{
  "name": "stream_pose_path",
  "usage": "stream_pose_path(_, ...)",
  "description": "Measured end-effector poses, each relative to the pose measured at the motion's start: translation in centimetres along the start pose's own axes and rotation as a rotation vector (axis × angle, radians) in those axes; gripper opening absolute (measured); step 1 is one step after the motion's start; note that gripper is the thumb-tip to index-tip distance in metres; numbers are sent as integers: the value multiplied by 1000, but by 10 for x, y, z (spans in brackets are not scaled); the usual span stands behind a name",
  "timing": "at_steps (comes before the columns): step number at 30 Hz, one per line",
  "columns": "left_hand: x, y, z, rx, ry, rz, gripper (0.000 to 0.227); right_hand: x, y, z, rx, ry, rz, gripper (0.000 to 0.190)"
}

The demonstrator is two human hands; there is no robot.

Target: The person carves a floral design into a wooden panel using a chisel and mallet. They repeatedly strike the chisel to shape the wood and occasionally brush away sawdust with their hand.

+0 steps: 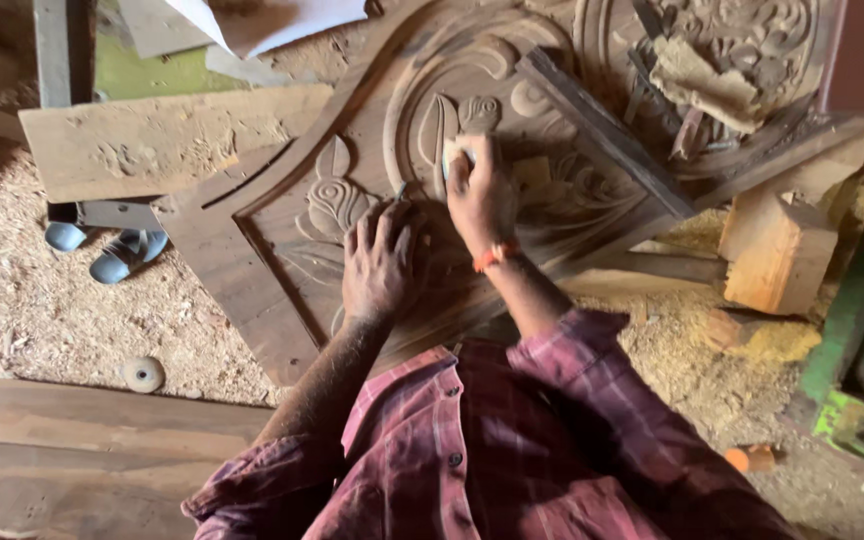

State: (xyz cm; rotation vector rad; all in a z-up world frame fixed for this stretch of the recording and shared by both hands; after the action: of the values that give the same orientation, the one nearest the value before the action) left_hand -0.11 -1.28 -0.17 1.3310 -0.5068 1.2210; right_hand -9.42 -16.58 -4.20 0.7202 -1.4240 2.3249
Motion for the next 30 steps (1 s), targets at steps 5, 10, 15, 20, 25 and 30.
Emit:
stream_pose_path(5,-4,0,-11,11,-2,-33,33,-9,11,-2,-86,-34,-128,16)
stream_pose_path(10,-2,0,0,9,19,-11,35,-10,12,-2,-31,28,-59,15)
stream_pose_path(15,-3,2,-11,10,21,-16,33,-15,14,13,22,27,-78,12)
stream_pose_path(20,2,5,-1,16,35,-36,34,-8,9,9,0,9,-5,10)
stream_pose_path(25,3,3,-6,17,15,-34,34,-17,29,-10,34,10,-83,14)
stream_pose_path(30,4,7,-3,1,31,-18,33,-39,53,47,-53,-23,27,15)
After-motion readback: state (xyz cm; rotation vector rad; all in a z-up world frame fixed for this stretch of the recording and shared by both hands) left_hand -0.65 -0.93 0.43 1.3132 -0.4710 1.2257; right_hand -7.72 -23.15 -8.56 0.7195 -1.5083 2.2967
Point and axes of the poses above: each hand's wrist, its own z-axis towards the middle knuckle, its own x-axis out of the back of the hand, y = z × x, the point moved 1 cm from there along z, towards the middle knuckle, and after that the axes turned 9 degrees about y, right-handed, at the moved point
